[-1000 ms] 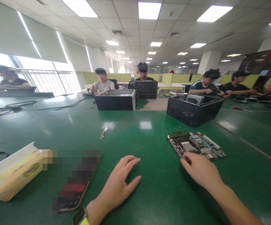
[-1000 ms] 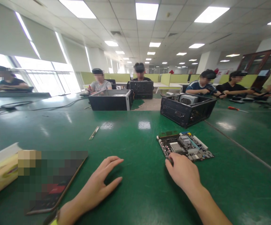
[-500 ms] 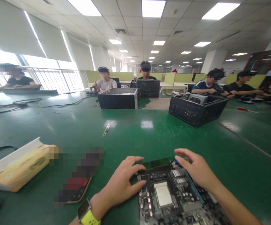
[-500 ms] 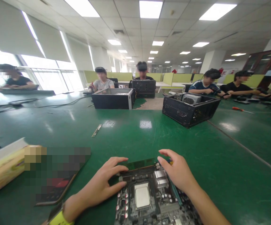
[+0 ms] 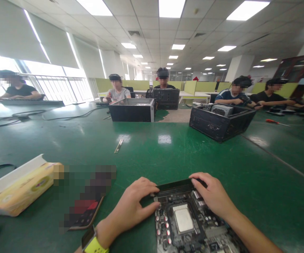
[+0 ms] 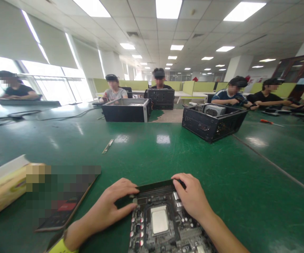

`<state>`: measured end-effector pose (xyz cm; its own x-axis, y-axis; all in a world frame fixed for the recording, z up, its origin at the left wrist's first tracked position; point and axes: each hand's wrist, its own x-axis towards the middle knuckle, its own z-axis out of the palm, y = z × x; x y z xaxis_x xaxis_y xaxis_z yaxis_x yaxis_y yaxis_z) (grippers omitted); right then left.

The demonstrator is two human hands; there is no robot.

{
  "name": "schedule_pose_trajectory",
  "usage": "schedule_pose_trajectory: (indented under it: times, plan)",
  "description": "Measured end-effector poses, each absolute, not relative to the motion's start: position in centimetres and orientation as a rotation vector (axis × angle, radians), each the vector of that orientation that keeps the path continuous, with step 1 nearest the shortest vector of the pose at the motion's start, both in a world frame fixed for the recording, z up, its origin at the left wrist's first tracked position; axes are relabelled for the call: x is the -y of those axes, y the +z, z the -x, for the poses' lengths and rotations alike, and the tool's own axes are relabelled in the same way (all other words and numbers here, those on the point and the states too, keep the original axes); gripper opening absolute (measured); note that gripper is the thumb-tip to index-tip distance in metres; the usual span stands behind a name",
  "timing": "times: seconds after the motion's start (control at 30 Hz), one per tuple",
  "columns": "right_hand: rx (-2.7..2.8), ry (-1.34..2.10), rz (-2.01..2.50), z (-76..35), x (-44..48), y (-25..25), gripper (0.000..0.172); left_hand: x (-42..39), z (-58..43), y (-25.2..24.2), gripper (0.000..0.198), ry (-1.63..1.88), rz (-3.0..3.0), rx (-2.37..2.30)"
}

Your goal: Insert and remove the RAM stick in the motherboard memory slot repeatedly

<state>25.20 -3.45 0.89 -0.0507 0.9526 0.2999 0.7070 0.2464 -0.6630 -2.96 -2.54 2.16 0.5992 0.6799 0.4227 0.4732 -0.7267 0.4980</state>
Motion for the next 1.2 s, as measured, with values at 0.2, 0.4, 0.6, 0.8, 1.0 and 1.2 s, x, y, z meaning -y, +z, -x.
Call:
schedule_pose_trajectory:
  times: [0.2, 0.4, 0.6, 0.8, 1.0, 1.2]
  plan:
    - [1.840, 0.423, 1.547, -25.0, 3.4, 1.1, 0.022, 2.6, 3.0, 2.4, 0.021, 0.866, -2.510, -0.916]
    - [1.841, 0.433, 1.563, -24.9, 3.6, 1.3, 0.021, 2.6, 3.0, 2.5, 0.017, 0.910, -2.535, -0.899]
    - [1.810, 0.403, 1.589, -24.7, 3.9, 2.2, 0.023, 2.5, 3.0, 2.5, 0.018, 0.889, -2.538, -0.926]
    - [2.145, 0.140, 1.296, -21.2, 7.9, 4.4, 0.019, 2.7, 2.9, 2.5, 0.015, 0.913, -2.517, -0.942]
    - [2.372, -0.344, 0.801, -16.7, 9.4, -0.9, 0.033, 2.8, 2.8, 2.6, 0.015, 0.959, -2.481, -0.859]
    - [2.244, -0.239, 0.697, -15.7, 8.8, -2.4, 0.058, 2.7, 2.8, 2.7, 0.015, 0.926, -2.488, -0.858]
